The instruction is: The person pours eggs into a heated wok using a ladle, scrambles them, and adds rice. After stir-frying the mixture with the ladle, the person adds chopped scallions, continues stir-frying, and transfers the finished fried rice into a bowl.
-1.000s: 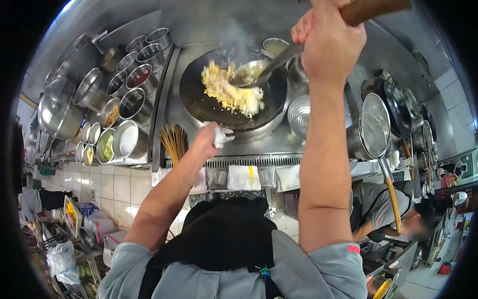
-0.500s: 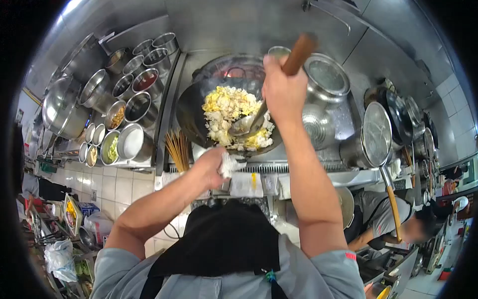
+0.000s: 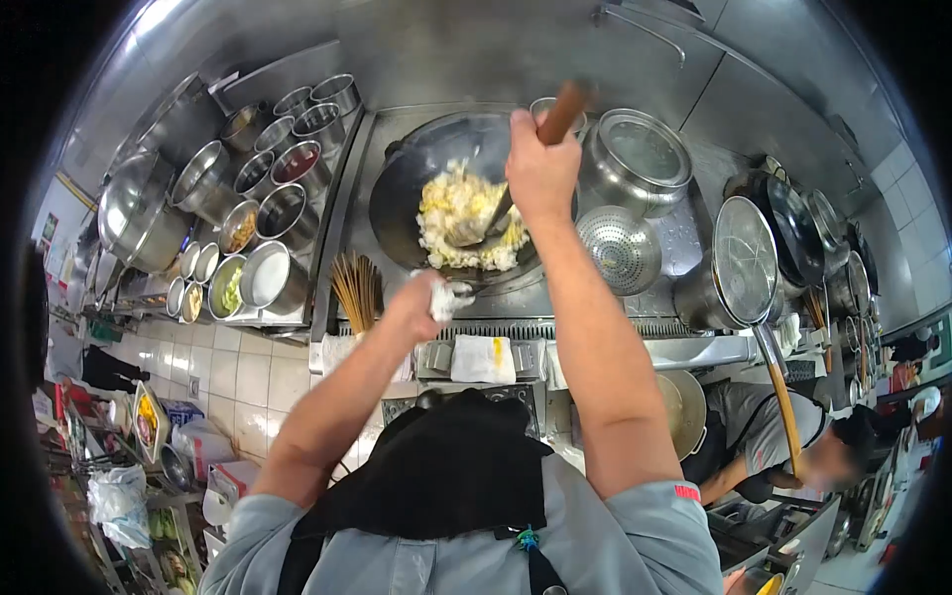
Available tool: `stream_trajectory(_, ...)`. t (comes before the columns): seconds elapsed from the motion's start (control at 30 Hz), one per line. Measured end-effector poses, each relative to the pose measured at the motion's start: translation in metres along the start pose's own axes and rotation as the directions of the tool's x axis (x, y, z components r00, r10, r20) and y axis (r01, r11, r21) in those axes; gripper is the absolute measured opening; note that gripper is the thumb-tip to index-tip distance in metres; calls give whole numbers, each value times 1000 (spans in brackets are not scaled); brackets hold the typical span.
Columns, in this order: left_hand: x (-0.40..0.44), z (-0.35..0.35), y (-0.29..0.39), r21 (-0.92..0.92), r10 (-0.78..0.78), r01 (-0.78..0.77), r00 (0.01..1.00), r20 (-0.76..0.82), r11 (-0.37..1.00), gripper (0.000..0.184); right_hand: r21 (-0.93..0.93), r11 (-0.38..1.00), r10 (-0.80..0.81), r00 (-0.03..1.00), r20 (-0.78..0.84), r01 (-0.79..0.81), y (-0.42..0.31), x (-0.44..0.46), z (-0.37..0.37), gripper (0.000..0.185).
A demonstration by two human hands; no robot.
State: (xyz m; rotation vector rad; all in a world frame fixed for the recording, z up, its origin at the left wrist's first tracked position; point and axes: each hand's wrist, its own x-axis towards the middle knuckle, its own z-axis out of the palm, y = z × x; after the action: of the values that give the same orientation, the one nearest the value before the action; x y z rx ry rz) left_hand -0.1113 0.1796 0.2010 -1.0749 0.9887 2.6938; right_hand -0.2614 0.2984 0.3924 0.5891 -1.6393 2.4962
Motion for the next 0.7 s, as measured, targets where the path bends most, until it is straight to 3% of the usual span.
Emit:
stream_trajectory(0.07,-8,-13,-35,-41,31,-34,997,-73,999,19,114,992,-44,999,-30,47,22,7,-16,30)
stream_trajectory(0.17,-24,-35,-56,103,52,-48,998,-35,994,20,122,992,-31,999,-38,36,-21,8,-13,31)
stream_trajectory(0.23,-90,21,-6,180,-73,95,990,-121,979,22,52,999,11,1000,-5,-11,-38,7,-3,31)
stream_trajectory(0.27,-96,47,23,141,-58,84,983,-176,987,20,18,999,29,1000,13,-29,-40,6,1,31)
stream_trajectory(0.37,-9,18,26,-66,10,-11,1000,-15,998,22,93,995,30,999,-25,-27,9,8,-1,28)
stream_trajectory(0.4,27,-11,-2,-61,79,-78,997,24,995,22,126,992,14,998,-62,-6,28,12,-6,27)
stream_trajectory(0.43,11,-9,-24,13,148,-147,987,-58,989,24,166,986,-9,998,-67,20,35,16,-15,26)
stream_trajectory(0.53,-16,-18,-39,-72,133,-128,989,69,989,24,194,980,-42,997,-58,53,-17,22,-12,27)
stream_trajectory(0.57,3,-31,-39,14,181,-181,983,24,983,23,131,989,-66,997,-46,71,-44,23,-6,29)
stream_trajectory(0.63,37,-29,-13,12,153,-154,987,47,988,19,131,982,-137,991,-1,136,-89,22,4,30)
stream_trajectory(0.7,71,-22,14,107,169,-172,985,34,979,16,146,964,-230,973,21,224,-97,26,4,31)
